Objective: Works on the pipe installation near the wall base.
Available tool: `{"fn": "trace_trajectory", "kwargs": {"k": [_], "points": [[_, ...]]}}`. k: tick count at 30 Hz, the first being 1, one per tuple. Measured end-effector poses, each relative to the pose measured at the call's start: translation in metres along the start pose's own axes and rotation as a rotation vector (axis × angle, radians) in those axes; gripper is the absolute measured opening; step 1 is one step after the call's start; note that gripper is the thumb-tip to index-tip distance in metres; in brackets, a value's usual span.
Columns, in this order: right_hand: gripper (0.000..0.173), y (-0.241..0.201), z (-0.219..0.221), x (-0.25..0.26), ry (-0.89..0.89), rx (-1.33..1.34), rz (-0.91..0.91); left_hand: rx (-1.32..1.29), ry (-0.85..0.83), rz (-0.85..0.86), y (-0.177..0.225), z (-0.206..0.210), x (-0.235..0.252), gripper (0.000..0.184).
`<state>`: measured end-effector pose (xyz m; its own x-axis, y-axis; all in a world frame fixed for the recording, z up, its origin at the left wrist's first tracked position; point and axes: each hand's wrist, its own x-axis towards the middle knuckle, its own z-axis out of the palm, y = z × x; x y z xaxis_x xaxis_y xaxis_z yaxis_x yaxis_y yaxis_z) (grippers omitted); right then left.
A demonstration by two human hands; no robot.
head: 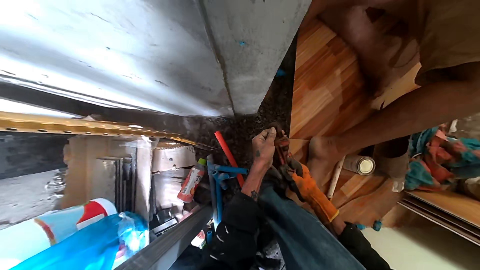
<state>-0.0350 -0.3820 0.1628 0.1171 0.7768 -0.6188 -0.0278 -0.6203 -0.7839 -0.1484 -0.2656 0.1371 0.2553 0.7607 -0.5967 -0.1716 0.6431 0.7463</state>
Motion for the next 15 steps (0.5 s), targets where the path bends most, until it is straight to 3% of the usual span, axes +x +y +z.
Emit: {"fn": "trace_trajectory", "kwargs": {"k": [2,11,15], "points": [[0.031,0.012,-0.009,0.01,0.029,0.084,-0.057,0.02,-0.042,-0.013,0.001,0.003,0.006,0.037],[0.032,-0.016,-0.018,0.004,0.053,0.204,-0.095,0.071,-0.233,-0.034,0.024,0.001,0.016,0.036],[0.026,-0.023,-0.011,0.008,0.026,0.207,-0.118,0.062,-0.2,-0.022,0.027,-0.009,0.014,0.038]]}}
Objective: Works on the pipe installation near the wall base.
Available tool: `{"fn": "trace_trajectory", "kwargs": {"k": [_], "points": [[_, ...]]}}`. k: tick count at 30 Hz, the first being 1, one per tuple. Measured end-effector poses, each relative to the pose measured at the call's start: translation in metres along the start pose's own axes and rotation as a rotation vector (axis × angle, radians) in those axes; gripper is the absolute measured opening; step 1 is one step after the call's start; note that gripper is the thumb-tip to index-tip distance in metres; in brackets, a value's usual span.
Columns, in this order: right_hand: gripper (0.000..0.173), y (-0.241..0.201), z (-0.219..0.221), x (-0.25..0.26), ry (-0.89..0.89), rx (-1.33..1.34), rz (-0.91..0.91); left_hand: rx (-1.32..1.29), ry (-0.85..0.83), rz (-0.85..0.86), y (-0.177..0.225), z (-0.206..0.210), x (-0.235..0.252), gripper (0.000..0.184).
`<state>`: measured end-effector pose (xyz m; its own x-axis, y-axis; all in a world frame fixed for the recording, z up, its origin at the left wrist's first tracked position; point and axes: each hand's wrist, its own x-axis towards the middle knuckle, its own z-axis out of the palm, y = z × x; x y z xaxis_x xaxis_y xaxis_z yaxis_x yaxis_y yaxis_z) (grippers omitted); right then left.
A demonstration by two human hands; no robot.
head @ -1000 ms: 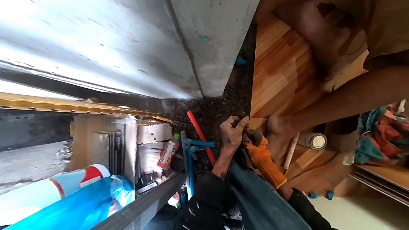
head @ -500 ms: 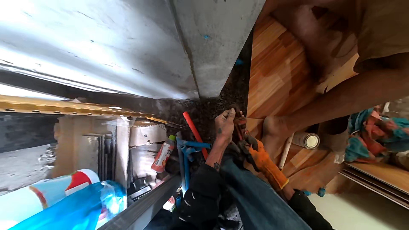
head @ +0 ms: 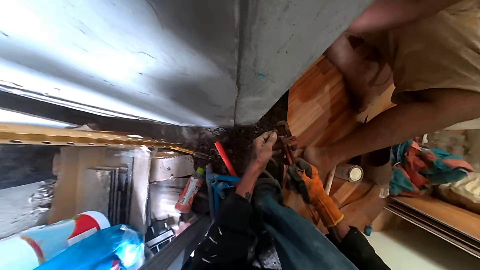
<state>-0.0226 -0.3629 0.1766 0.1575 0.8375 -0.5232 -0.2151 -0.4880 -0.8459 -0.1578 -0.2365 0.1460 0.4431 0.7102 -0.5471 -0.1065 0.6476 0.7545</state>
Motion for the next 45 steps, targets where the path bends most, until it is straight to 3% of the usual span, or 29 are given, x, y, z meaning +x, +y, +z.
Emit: {"fn": "trace_trajectory", "kwargs": {"k": [3,9,12,14,19,27,36,45], "points": [[0.029,-0.003,0.003,0.006,0.059,-0.116,-0.001,0.022,0.034,0.016,0.0,0.0,0.0,0.042],[0.042,-0.039,-0.003,0.076,0.271,-0.775,0.103,0.377,0.13,0.157,-0.026,0.009,-0.028,0.046],[0.046,-0.055,0.001,0.145,0.343,-0.89,0.142,0.615,0.088,0.244,-0.078,0.013,-0.059,0.04],[0.043,-0.064,0.007,0.189,0.359,-0.923,0.117,0.639,0.064,0.247,-0.106,0.013,-0.075,0.037],[0.042,-0.068,0.015,0.245,0.334,-0.994,0.08,0.64,0.089,0.131,-0.113,0.007,-0.081,0.04],[0.043,-0.062,0.03,0.267,0.248,-1.276,0.117,0.628,0.068,0.106,-0.111,0.006,-0.078,0.041],[0.046,-0.098,0.034,0.265,0.116,-1.307,0.084,0.639,0.064,0.067,-0.112,0.006,-0.074,0.042],[0.047,-0.074,0.044,0.265,0.146,-1.311,0.099,0.665,0.052,0.046,-0.106,0.007,-0.073,0.041]]}}
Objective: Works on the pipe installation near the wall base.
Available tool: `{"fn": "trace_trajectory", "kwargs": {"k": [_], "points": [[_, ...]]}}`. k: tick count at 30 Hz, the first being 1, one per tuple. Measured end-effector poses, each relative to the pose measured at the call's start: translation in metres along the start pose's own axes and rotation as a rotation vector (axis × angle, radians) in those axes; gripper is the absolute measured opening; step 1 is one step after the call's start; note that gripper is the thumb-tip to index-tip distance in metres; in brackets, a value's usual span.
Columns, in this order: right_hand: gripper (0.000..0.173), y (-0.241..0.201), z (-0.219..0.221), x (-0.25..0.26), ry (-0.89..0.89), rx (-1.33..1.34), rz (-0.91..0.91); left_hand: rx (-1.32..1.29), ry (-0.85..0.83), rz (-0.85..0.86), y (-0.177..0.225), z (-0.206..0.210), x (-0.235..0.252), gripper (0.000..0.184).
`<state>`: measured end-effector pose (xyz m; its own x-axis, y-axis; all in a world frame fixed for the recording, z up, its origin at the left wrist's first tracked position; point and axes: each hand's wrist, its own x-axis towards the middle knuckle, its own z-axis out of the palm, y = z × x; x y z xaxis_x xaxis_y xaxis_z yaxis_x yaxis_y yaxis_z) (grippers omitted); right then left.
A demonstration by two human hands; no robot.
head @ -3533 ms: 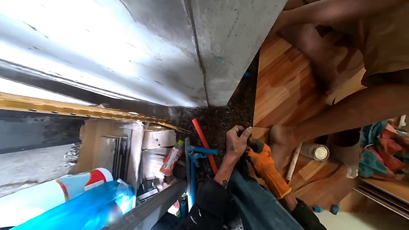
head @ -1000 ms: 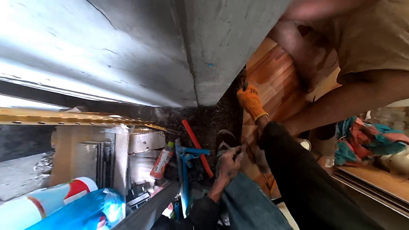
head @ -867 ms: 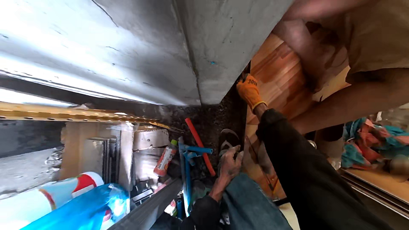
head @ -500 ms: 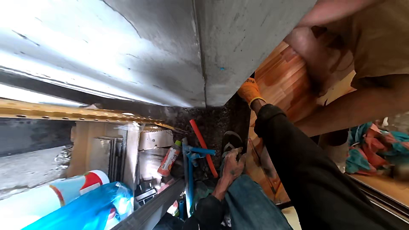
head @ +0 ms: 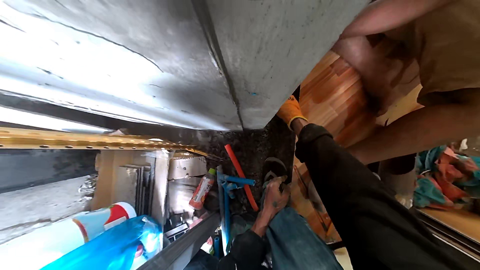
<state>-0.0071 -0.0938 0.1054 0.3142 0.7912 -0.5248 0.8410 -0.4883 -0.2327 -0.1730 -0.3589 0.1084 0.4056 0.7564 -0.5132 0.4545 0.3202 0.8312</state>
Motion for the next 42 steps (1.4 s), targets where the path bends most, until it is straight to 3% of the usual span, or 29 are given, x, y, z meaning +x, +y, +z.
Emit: {"fn": "trace_trajectory", "kwargs": {"k": [4,12,15,18,22,29,36,42], "points": [[0.044,0.004,-0.015,0.0,-0.014,0.039,0.001,-0.011,-0.004,0.005,-0.003,0.001,0.0,0.041],[0.048,0.002,0.018,-0.007,0.029,0.101,0.055,0.013,-0.025,-0.029,-0.001,-0.003,0.001,0.043],[0.052,0.009,-0.007,-0.004,-0.008,0.062,-0.045,0.015,-0.024,-0.029,-0.001,-0.004,0.0,0.043],[0.052,0.014,-0.039,0.004,-0.078,0.041,-0.034,0.012,-0.03,-0.03,0.001,-0.003,0.0,0.045],[0.048,0.01,-0.051,0.008,-0.103,0.018,-0.034,0.024,-0.038,-0.037,0.002,-0.002,0.002,0.045],[0.049,0.003,-0.022,0.0,-0.053,-0.001,-0.05,0.04,-0.033,-0.028,0.005,-0.006,-0.001,0.046],[0.046,0.014,-0.006,0.014,-0.009,0.027,-0.043,0.035,0.125,0.139,0.025,-0.041,-0.016,0.043],[0.046,0.018,-0.002,0.014,-0.015,0.099,-0.015,0.072,0.502,0.493,0.091,-0.109,-0.034,0.032]]}}
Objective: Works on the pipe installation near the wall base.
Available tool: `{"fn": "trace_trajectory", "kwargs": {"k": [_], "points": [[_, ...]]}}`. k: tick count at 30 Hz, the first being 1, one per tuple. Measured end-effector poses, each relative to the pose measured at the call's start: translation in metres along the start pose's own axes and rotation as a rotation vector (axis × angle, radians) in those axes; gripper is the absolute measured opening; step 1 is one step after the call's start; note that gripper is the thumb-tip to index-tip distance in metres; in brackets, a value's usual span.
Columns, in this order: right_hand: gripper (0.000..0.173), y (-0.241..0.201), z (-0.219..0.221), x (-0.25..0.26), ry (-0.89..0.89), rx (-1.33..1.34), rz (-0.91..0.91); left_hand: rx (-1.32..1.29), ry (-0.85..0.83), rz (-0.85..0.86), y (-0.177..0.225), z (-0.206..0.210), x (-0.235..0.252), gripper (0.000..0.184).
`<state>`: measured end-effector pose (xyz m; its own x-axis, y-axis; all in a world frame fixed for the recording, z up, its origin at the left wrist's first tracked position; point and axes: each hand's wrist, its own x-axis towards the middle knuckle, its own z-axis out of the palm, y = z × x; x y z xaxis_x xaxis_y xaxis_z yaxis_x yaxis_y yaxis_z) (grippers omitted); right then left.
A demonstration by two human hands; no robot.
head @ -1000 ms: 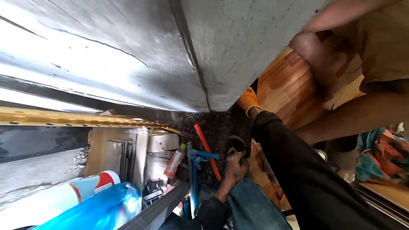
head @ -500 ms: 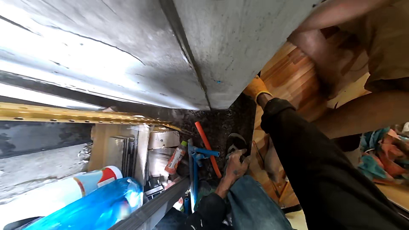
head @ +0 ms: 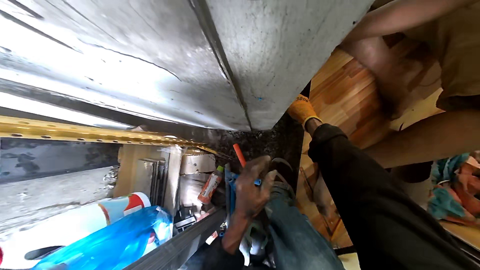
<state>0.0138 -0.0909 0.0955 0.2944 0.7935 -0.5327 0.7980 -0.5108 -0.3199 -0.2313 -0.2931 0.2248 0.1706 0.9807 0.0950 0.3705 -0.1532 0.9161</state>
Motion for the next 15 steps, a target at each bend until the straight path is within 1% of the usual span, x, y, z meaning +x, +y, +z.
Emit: {"fn": "trace_trajectory", "kwargs": {"k": [3,5,7,8,9,10,11,12,13,14,15], "points": [[0.047,-0.004,-0.014,-0.004,-0.043,-0.037,-0.007,0.114,0.205,0.291,0.037,-0.05,0.031,0.026],[0.048,-0.006,-0.028,-0.003,-0.089,-0.05,-0.02,0.259,0.349,0.468,0.062,-0.086,0.049,0.025],[0.049,0.002,-0.025,0.004,-0.071,-0.052,-0.047,0.338,0.53,0.575,0.076,-0.117,0.058,0.027],[0.049,0.004,-0.025,0.005,-0.064,-0.044,-0.052,0.298,0.646,0.571,0.077,-0.127,0.062,0.028],[0.05,0.005,-0.026,0.006,-0.053,-0.039,-0.066,0.181,0.74,0.538,0.072,-0.136,0.064,0.028],[0.05,0.006,-0.027,0.007,-0.057,-0.038,-0.084,0.012,0.798,0.512,0.062,-0.148,0.068,0.021],[0.05,0.007,-0.027,0.007,-0.067,-0.033,-0.098,-0.078,0.814,0.476,0.045,-0.163,0.072,0.018],[0.051,0.01,-0.026,0.008,-0.069,-0.031,-0.1,-0.102,0.799,0.515,0.018,-0.181,0.077,0.022],[0.051,0.011,-0.025,0.009,-0.066,-0.039,-0.102,-0.132,0.719,0.677,-0.008,-0.199,0.089,0.032],[0.051,0.01,-0.024,0.008,-0.064,-0.055,-0.104,-0.064,0.668,0.837,-0.022,-0.21,0.111,0.036],[0.051,0.008,-0.023,0.007,-0.065,-0.079,-0.115,0.085,0.668,0.94,-0.017,-0.211,0.136,0.033]]}}
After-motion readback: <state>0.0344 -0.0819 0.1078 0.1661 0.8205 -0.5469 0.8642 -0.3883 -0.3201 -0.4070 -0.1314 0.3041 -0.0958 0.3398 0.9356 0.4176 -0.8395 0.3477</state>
